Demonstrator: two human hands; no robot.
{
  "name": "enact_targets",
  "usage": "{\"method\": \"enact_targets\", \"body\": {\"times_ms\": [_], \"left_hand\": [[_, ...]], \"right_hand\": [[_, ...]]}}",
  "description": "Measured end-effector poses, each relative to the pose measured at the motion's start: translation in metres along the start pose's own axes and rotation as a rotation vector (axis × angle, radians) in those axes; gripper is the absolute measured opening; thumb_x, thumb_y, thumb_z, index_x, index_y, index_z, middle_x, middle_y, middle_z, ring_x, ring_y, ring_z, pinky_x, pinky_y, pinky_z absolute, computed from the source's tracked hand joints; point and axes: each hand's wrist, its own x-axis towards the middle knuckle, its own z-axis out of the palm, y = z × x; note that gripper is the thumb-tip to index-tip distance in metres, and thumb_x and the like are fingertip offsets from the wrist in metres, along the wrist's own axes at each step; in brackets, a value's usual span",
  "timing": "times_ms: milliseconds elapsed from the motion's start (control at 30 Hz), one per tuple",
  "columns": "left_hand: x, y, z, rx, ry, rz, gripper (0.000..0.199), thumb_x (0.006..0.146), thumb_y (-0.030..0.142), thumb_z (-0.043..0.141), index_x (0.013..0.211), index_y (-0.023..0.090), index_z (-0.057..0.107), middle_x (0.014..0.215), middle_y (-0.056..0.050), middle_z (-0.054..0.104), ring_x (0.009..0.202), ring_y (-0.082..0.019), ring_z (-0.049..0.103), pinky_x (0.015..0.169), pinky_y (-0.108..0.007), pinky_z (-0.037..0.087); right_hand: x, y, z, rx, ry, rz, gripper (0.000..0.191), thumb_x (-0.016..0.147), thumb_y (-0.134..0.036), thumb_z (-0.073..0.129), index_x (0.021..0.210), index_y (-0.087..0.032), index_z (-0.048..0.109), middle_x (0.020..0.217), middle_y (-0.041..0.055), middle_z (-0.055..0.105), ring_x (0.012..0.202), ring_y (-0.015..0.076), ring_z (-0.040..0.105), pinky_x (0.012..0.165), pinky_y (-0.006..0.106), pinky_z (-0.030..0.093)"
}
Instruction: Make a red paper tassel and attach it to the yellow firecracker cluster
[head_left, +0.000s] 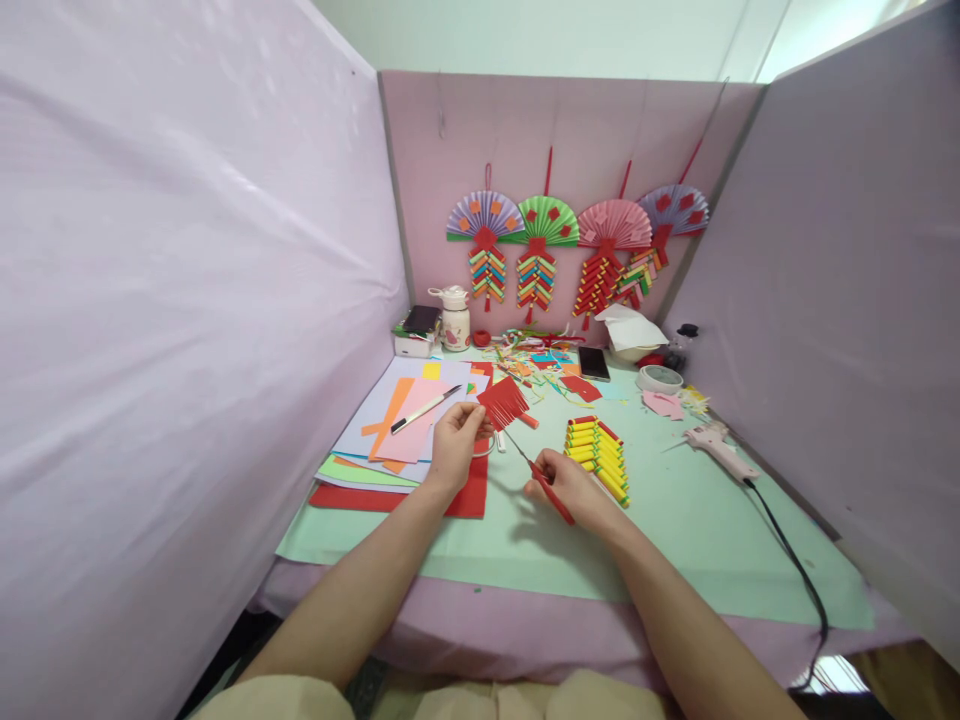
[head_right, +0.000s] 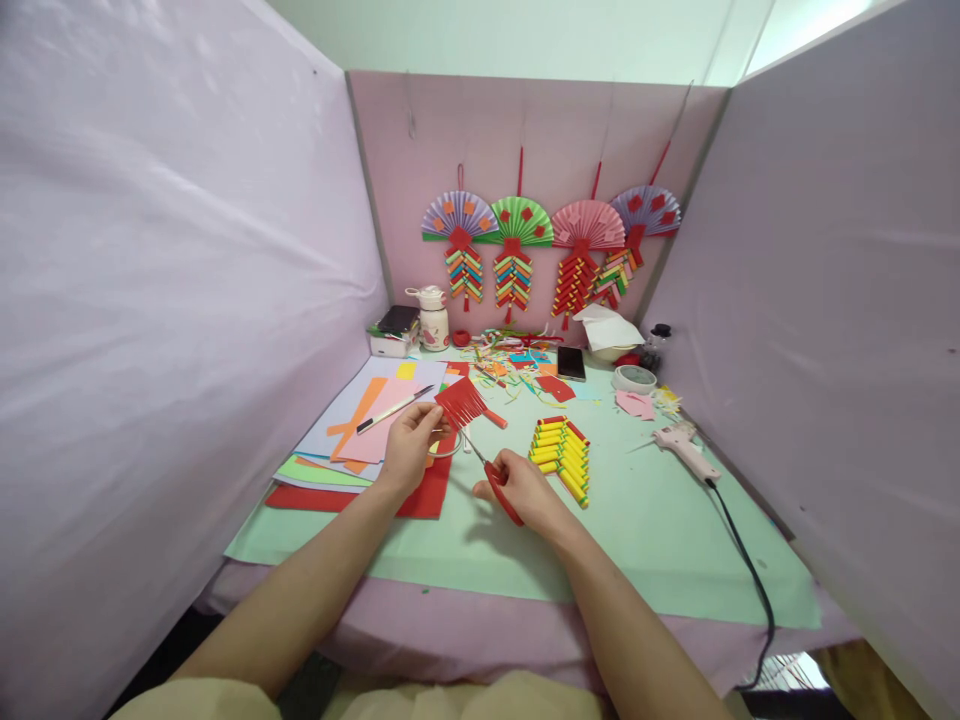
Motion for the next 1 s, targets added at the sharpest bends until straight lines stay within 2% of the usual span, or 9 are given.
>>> {"method": "enact_targets", "body": {"times_ms": [200, 367, 800, 1000], "left_hand": [[-0.0011, 0.0016, 0.0014, 0.014, -0.001, 0.005, 0.024, 0.074, 0.038, 0.068, 0.079, 0.015, 0.061, 0.068, 0.0, 0.06, 0.064, -0.011, 0.057, 0.062, -0.023, 0.049], [-0.0016, 0.0024, 0.0022, 0.018, 0.002, -0.001, 0.024, 0.074, 0.038, 0.068, 0.078, 0.015, 0.061, 0.067, 0.001, 0.06, 0.062, -0.011, 0.058, 0.061, -0.023, 0.048], [-0.0018, 0.0012, 0.0012, 0.133, 0.023, 0.1, 0.021, 0.078, 0.036, 0.063, 0.079, 0.015, 0.06, 0.068, 0.0, 0.06, 0.065, -0.013, 0.059, 0.065, -0.026, 0.051], [-0.0021, 0.0018, 0.0023, 0.124, 0.041, 0.089, 0.021, 0.077, 0.036, 0.063, 0.078, 0.015, 0.06, 0.068, 0.0, 0.059, 0.063, -0.012, 0.058, 0.064, -0.026, 0.051]], "right_hand": [[0.0015, 0.0056, 0.002, 0.021, -0.037, -0.048, 0.026, 0.071, -0.042, 0.06, 0.073, -0.021, 0.045, 0.065, -0.0053, 0.052, 0.058, 0.0102, 0.044, 0.05, 0.021, 0.031], [0.0023, 0.0072, 0.0037, 0.038, -0.023, -0.036, 0.026, 0.071, -0.041, 0.06, 0.073, -0.021, 0.044, 0.064, -0.0056, 0.052, 0.058, 0.01, 0.044, 0.05, 0.021, 0.031], [0.0031, 0.0089, 0.0045, 0.035, -0.022, -0.029, 0.027, 0.071, -0.044, 0.061, 0.073, -0.021, 0.046, 0.066, -0.0048, 0.053, 0.059, 0.0106, 0.045, 0.051, 0.022, 0.031], [0.0012, 0.0057, 0.003, 0.023, -0.029, -0.007, 0.027, 0.07, -0.044, 0.061, 0.074, -0.021, 0.046, 0.067, -0.0044, 0.055, 0.059, 0.0108, 0.046, 0.05, 0.021, 0.031]]}}
